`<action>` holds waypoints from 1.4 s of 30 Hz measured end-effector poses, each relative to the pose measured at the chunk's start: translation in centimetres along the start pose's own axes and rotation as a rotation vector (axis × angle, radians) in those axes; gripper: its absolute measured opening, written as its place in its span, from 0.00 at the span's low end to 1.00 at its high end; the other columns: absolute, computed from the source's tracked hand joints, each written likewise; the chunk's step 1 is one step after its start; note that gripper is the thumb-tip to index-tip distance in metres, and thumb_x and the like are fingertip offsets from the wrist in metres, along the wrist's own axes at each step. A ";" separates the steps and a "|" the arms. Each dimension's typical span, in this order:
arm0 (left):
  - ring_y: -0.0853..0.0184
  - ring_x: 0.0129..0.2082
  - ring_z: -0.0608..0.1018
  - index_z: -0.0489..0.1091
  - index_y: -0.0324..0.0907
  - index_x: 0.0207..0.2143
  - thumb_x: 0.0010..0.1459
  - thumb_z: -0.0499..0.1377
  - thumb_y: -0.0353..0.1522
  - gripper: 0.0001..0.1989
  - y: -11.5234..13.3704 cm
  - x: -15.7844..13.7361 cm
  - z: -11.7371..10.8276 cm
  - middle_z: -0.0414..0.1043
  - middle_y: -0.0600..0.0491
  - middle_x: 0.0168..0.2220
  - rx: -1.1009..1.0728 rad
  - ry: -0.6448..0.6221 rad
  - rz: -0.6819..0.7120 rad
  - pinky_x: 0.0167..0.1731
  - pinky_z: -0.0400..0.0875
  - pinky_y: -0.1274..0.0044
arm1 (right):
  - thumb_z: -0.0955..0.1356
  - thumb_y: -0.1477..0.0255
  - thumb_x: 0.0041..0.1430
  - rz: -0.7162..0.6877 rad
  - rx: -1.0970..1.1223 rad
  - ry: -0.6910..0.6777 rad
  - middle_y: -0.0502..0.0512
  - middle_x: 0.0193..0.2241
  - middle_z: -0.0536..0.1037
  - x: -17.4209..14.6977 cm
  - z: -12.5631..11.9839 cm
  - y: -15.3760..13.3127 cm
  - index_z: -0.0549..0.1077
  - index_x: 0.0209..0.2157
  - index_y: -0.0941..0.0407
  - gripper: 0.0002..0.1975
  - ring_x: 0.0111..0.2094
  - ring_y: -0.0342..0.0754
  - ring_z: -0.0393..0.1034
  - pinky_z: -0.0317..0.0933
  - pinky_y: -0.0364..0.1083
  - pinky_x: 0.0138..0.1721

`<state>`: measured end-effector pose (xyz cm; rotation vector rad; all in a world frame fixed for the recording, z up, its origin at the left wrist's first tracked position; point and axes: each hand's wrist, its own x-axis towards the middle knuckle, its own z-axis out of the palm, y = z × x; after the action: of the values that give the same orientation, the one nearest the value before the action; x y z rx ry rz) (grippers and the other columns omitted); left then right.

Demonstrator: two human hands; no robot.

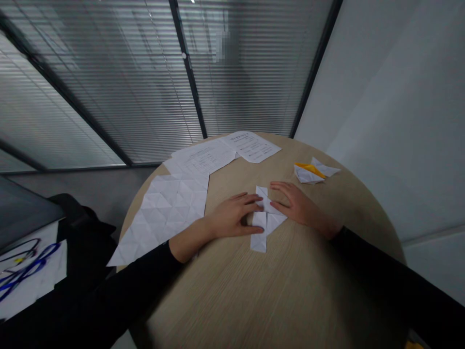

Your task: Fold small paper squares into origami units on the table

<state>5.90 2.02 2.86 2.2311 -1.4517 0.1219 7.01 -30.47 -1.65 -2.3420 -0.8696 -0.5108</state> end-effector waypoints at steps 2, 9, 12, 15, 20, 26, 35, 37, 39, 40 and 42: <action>0.45 0.74 0.78 0.78 0.48 0.70 0.76 0.70 0.48 0.26 -0.3 -0.1 -0.3 0.73 0.38 0.77 -0.017 -0.001 0.064 0.77 0.70 0.48 | 0.73 0.64 0.78 -0.005 0.020 -0.032 0.66 0.69 0.81 0.4 0.1 0.2 0.71 0.76 0.48 0.29 0.70 0.66 0.78 0.72 0.72 0.72; 0.50 0.70 0.82 0.74 0.49 0.75 0.82 0.63 0.40 0.24 -0.6 0.1 -1.1 0.79 0.40 0.72 -0.045 0.024 0.150 0.69 0.78 0.56 | 0.70 0.73 0.76 -0.109 0.020 -0.159 0.62 0.72 0.80 1.7 -0.8 0.3 0.78 0.72 0.45 0.26 0.71 0.65 0.77 0.71 0.72 0.72; 0.53 0.62 0.86 0.81 0.47 0.65 0.83 0.60 0.36 0.16 -0.5 0.2 -1.4 0.85 0.43 0.64 -0.026 0.025 0.156 0.64 0.80 0.60 | 0.74 0.70 0.75 -0.120 -0.048 -0.165 0.66 0.64 0.84 1.8 -1.6 0.2 0.84 0.65 0.49 0.20 0.63 0.68 0.80 0.74 0.72 0.66; 0.55 0.58 0.88 0.84 0.48 0.60 0.80 0.59 0.31 0.15 -0.6 0.2 -2.0 0.88 0.45 0.59 -0.070 -0.035 0.197 0.62 0.81 0.62 | 0.76 0.67 0.73 -0.129 -0.065 -0.158 0.66 0.55 0.86 1.5 -2.4 0.1 0.86 0.62 0.49 0.18 0.55 0.68 0.82 0.78 0.70 0.59; 0.47 0.70 0.83 0.78 0.48 0.72 0.63 0.77 0.38 0.36 -0.9 -0.3 -3.1 0.80 0.41 0.71 -0.161 -0.108 0.171 0.72 0.76 0.54 | 0.74 0.68 0.75 -0.150 0.025 -0.165 0.61 0.54 0.86 0.2 -3.8 1.0 0.87 0.59 0.45 0.15 0.55 0.63 0.83 0.79 0.65 0.57; 0.51 0.75 0.80 0.78 0.50 0.73 0.72 0.75 0.37 0.30 -2.0 -0.6 -2.6 0.79 0.40 0.73 -0.261 -0.100 0.148 0.74 0.76 0.56 | 0.71 0.68 0.79 -0.159 -0.034 -0.214 0.61 0.61 0.88 -1.3 -5.0 2.3 0.86 0.62 0.45 0.16 0.61 0.65 0.83 0.76 0.68 0.64; 0.54 0.57 0.89 0.85 0.48 0.58 0.78 0.67 0.42 0.13 -2.8 -0.7 -2.8 0.88 0.43 0.59 -0.020 0.019 0.143 0.61 0.82 0.60 | 0.75 0.62 0.74 -0.219 -0.055 -0.211 0.61 0.61 0.88 -3.2 -6.0 1.6 0.82 0.68 0.45 0.24 0.58 0.67 0.84 0.77 0.71 0.62; 0.52 0.58 0.88 0.85 0.47 0.59 0.77 0.69 0.45 0.17 -2.9 -0.7 -3.0 0.87 0.43 0.60 0.022 0.015 0.135 0.60 0.82 0.59 | 0.75 0.62 0.74 -0.212 -0.050 -0.229 0.61 0.62 0.88 -3.5 -6.2 1.5 0.81 0.70 0.45 0.26 0.59 0.66 0.84 0.78 0.70 0.62; 0.52 0.58 0.88 0.84 0.46 0.61 0.78 0.67 0.45 0.17 -3.2 -0.8 -3.0 0.87 0.42 0.60 0.057 0.004 0.138 0.60 0.83 0.60 | 0.75 0.64 0.75 -0.205 -0.055 -0.214 0.60 0.60 0.89 -3.6 -6.3 1.5 0.82 0.69 0.45 0.24 0.57 0.65 0.85 0.79 0.67 0.61; 0.52 0.58 0.88 0.84 0.46 0.61 0.80 0.66 0.43 0.16 -3.3 -0.8 -3.0 0.87 0.42 0.60 0.072 -0.001 0.142 0.59 0.83 0.60 | 0.74 0.65 0.76 -0.209 -0.061 -0.198 0.60 0.58 0.89 -3.7 -6.3 1.5 0.83 0.67 0.46 0.22 0.56 0.64 0.86 0.80 0.67 0.60; 0.53 0.57 0.88 0.83 0.45 0.61 0.82 0.62 0.41 0.15 -3.6 -0.9 -2.8 0.86 0.42 0.60 0.098 -0.001 0.156 0.58 0.84 0.62 | 0.73 0.67 0.77 -0.229 -0.084 -0.168 0.60 0.56 0.90 -3.7 -6.1 1.6 0.84 0.65 0.47 0.19 0.54 0.62 0.87 0.81 0.64 0.58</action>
<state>9.21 5.17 3.88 2.1921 -1.6525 0.2474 4.55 -37.06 0.42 -2.4006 -1.2255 -0.4551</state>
